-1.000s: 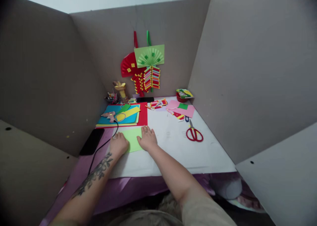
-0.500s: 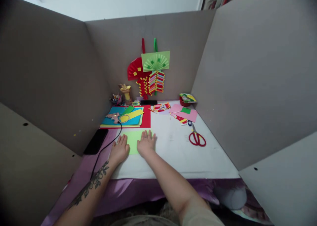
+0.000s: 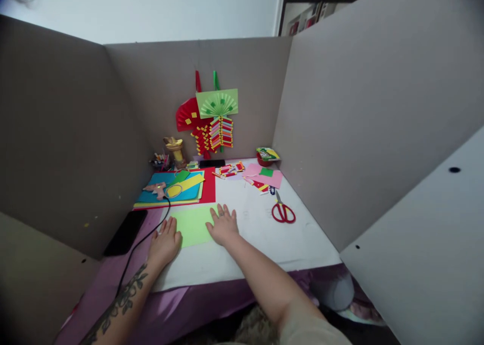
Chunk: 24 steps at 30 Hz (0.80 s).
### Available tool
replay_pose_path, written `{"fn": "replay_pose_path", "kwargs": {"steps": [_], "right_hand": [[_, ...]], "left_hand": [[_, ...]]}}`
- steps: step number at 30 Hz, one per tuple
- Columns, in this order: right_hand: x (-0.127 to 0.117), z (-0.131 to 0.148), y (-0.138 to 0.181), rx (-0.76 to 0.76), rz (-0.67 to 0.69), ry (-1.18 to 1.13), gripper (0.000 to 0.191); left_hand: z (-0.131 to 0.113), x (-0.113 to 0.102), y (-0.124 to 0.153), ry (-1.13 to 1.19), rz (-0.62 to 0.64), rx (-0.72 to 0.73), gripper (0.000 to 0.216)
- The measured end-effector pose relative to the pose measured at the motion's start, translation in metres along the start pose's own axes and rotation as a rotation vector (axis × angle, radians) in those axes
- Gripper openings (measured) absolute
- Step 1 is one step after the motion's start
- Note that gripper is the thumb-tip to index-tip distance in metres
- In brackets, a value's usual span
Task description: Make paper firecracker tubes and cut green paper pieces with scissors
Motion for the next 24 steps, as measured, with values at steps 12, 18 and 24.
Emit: {"fn": "replay_pose_path", "kwargs": {"steps": [12, 18, 24], "right_hand": [[-0.061, -0.166, 0.064, 0.329, -0.353, 0.133, 0.047], [-0.112, -0.243, 0.037, 0.640, -0.320, 0.096, 0.039], [-0.105, -0.251, 0.020, 0.694, -0.109, 0.046, 0.044]], "left_hand": [[0.001, 0.001, -0.002, 0.008, -0.023, -0.029, 0.057], [0.001, 0.001, -0.001, 0.033, -0.022, -0.056, 0.056], [0.001, -0.006, 0.002, 0.039, -0.017, -0.070, 0.056]]}}
Point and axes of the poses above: each hand's wrist, its own y-axis away from the middle knuckle, its own x-axis out of the palm, z = x × y, the point moved 10 cm from there along -y, towards the middle knuckle, and after that the axes turned 2 degrees about z, right-handed, at the moved point
